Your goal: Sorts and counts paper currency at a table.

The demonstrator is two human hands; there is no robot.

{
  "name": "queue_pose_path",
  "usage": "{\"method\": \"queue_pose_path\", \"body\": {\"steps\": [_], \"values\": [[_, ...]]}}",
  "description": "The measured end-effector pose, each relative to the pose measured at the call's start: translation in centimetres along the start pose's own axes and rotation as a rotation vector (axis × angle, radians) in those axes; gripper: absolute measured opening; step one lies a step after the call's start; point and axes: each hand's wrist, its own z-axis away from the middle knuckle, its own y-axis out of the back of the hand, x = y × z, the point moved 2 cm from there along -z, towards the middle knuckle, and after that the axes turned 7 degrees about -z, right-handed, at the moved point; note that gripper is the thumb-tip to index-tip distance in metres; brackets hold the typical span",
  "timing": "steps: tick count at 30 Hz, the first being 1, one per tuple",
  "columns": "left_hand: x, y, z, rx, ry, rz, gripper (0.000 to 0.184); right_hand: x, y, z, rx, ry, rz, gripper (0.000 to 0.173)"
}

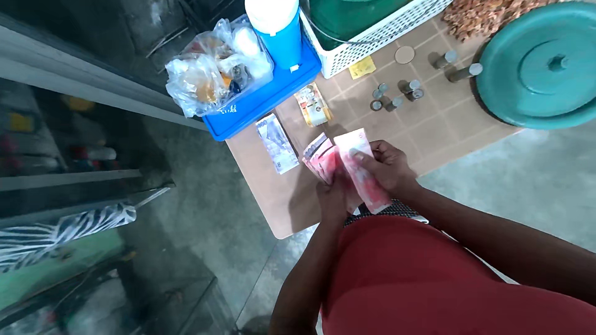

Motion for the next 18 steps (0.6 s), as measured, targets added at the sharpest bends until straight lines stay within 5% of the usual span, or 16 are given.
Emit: {"method": "queue_pose_path", "body": {"steps": [4, 9, 12, 15, 18], "values": [[-0.3, -0.2, 0.2, 0.054, -0.007, 0.007, 0.01, 1.0, -0.8, -0.5, -0.155, -0.254, -0.144, 0.015], [-0.8, 1.6, 0.4, 0.061, 0.021, -0.064, 0.015, 1.1, 0.5, -1.6, -0.191, -0.308, -0.108, 0.009], [-0.6, 4.3, 0.8, 0.239, 0.056, -0.059, 0.019, 0.9, 1.8, -3.5, -0.154, -0.209, 0.32, 0.014], [-0.1, 8.0, 0.6, 0.403, 0.02, 0.05, 0.023, 0.6, 2.7, -4.8, -0.131, 0.032, 0.654, 0.055], [0.3, 11.3, 0.6, 0.461, -0.054, 0.196, 0.023, -0.9, -0.2, -4.5, -0.16, 0.246, 0.617, 0.035]]}}
